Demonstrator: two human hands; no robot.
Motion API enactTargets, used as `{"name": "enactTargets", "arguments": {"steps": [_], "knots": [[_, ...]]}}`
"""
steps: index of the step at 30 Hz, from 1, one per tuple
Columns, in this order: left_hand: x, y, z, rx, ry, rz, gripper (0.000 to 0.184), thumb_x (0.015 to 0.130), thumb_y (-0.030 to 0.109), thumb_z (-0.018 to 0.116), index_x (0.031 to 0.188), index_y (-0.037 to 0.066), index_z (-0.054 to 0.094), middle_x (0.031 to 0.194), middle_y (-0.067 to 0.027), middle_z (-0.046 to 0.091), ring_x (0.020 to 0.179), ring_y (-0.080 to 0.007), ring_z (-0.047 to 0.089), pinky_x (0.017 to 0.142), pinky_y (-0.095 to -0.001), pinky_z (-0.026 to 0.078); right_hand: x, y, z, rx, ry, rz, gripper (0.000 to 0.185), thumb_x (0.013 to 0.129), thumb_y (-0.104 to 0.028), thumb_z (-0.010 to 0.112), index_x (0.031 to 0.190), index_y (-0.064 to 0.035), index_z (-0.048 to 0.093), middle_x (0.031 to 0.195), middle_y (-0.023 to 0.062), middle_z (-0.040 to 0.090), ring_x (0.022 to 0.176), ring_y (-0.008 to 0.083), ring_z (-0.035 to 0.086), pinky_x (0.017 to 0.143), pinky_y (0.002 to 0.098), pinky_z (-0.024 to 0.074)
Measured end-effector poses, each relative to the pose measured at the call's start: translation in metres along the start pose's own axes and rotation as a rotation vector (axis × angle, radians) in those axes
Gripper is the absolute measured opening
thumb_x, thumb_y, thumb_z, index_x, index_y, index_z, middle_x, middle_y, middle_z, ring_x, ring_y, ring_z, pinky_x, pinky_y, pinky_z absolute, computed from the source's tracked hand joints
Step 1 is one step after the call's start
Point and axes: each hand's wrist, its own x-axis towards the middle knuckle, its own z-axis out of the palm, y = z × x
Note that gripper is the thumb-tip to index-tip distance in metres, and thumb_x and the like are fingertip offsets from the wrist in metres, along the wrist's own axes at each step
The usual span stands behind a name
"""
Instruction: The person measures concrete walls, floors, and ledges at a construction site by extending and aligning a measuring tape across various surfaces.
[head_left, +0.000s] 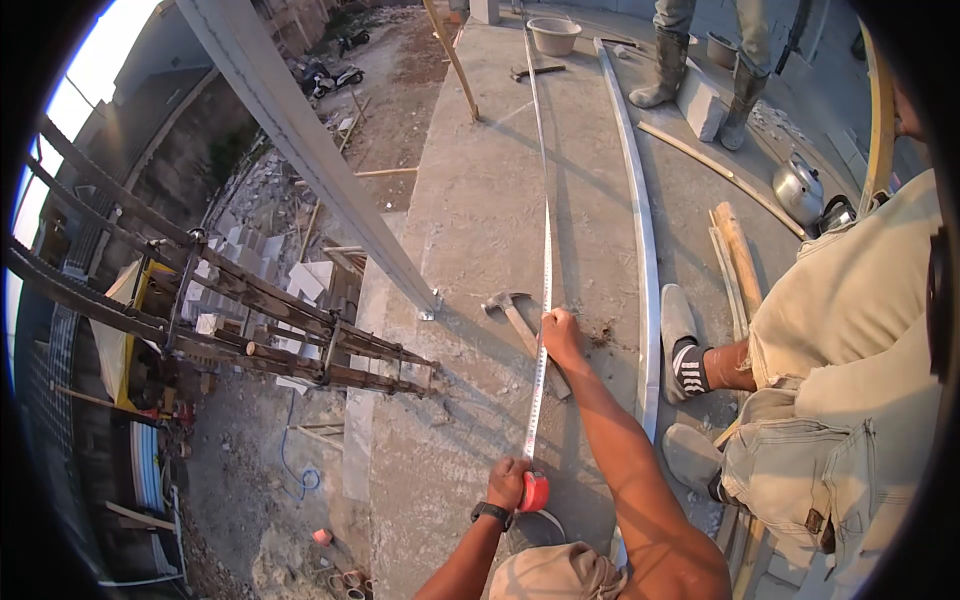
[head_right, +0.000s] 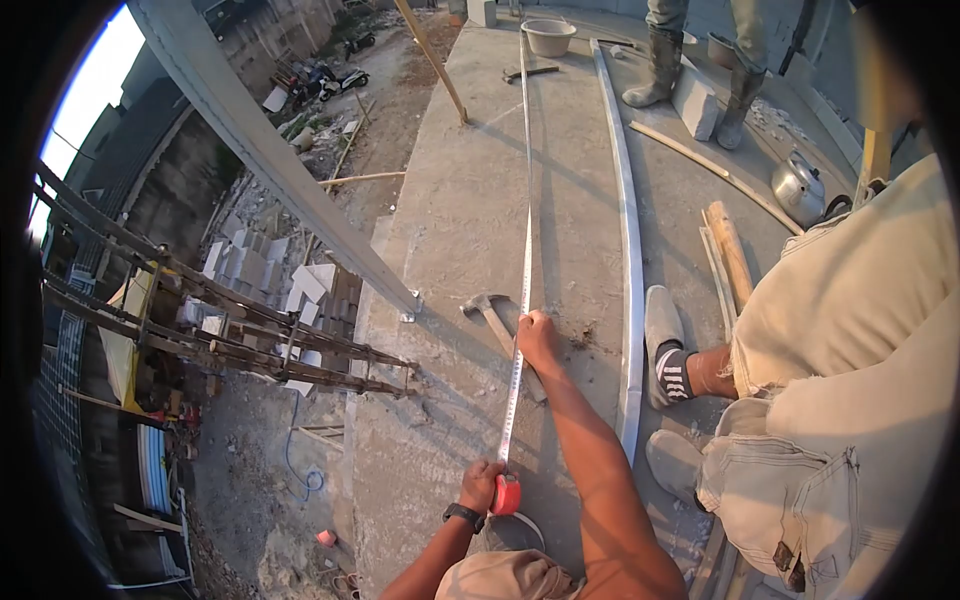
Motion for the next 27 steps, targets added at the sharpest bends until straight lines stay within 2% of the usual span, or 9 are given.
{"name": "enactTargets", "arguments": {"steps": [4,6,10,12,13,15,22,25,27], "knots": [[-0.016,0.016,0.003,-0.111,0.028,-0.139,0.022,0.091,0.018,0.057,0.078,0.001,0.061,0.074,-0.0105,0.068,0.066,-0.0147,0.064,0.061,-0.0275,0.049,-0.005,0.007,0.004,0.065,0.076,-0.104,0.030,0.090,-0.025,0.050,0.078,0.0000,0.060,0.060,0.0128,0.063,0.058,0.0271,0.065,0.058,0.0395,0.0475],[-0.011,0.008,0.002,-0.086,0.018,-0.123,0.022,0.091,0.018,0.057,0.079,0.001,0.061,0.074,-0.0107,0.068,0.066,-0.0146,0.064,0.060,-0.0273,0.049,-0.006,0.006,-0.006,0.067,-0.016,0.009,0.032,0.090,-0.028,0.050,0.081,-0.0003,0.062,0.075,0.0207,0.065,0.074,0.0390,0.065,0.065,0.0454,0.0479],[-0.006,-0.006,0.000,-0.077,-0.019,-0.131,0.018,0.090,0.017,0.056,0.082,0.001,0.059,0.077,-0.0125,0.069,0.066,-0.0154,0.064,0.061,-0.0273,0.051,-0.004,0.006,-0.001,0.080,-0.036,0.011,0.032,0.089,-0.029,0.051,0.080,0.0003,0.061,0.076,0.0227,0.064,0.077,0.0416,0.064,0.066,0.0472,0.0474],[-0.008,0.000,0.003,-0.099,-0.035,-0.147,0.015,0.090,0.015,0.056,0.085,0.001,0.057,0.080,-0.0143,0.069,0.066,-0.0166,0.065,0.061,-0.0274,0.052,0.006,0.030,0.012,-0.065,0.044,-0.037,0.030,0.090,-0.024,0.052,0.076,0.0008,0.060,0.060,0.0140,0.062,0.059,0.0268,0.065,0.057,0.0395,0.0472],[-0.010,0.015,0.005,-0.107,-0.055,-0.166,0.015,0.090,0.016,0.055,0.086,0.001,0.057,0.080,-0.0149,0.069,0.066,-0.0170,0.065,0.060,-0.0276,0.052,0.007,0.023,0.008,-0.063,0.046,-0.042,0.030,0.090,-0.024,0.052,0.076,0.0008,0.060,0.060,0.0140,0.062,0.059,0.0268,0.065,0.057,0.0395,0.0472],[-0.012,0.020,0.006,-0.115,-0.071,-0.191,0.016,0.090,0.016,0.055,0.086,0.001,0.056,0.081,-0.0156,0.069,0.066,-0.0175,0.065,0.060,-0.0278,0.052,0.002,0.016,0.000,0.010,-0.032,-0.007,0.032,0.088,-0.028,0.052,0.078,0.0007,0.059,0.080,0.0248,0.063,0.080,0.0452,0.061,0.068,0.0496,0.0464],[-0.026,0.023,0.013,-0.123,-0.085,-0.230,0.016,0.090,0.017,0.053,0.087,0.001,0.054,0.083,-0.0177,0.069,0.065,-0.0199,0.066,0.059,-0.0291,0.053,-0.003,0.014,-0.012,0.010,-0.061,-0.015,0.028,0.087,-0.026,0.054,0.077,0.0001,0.058,0.078,0.0245,0.062,0.078,0.0442,0.061,0.067,0.0486,0.0463],[-0.037,0.023,0.019,-0.213,-0.069,-0.283,0.016,0.090,0.017,0.053,0.087,0.001,0.054,0.084,-0.0180,0.070,0.064,-0.0213,0.067,0.058,-0.0303,0.054,-0.004,0.033,-0.004,0.019,-0.071,0.057,0.026,0.087,-0.025,0.054,0.080,0.0001,0.060,0.079,0.0227,0.064,0.080,0.0412,0.063,0.067,0.0466,0.0471],[-0.038,0.026,0.016,-0.268,-0.076,-0.280,0.016,0.090,0.017,0.053,0.087,0.001,0.053,0.085,-0.0182,0.070,0.064,-0.0221,0.067,0.057,-0.0312,0.054,-0.010,0.033,-0.003,0.061,0.037,-0.036,0.023,0.089,-0.019,0.054,0.082,0.0011,0.061,0.060,0.0117,0.064,0.055,0.0217,0.064,0.055,0.0366,0.0488]]}}
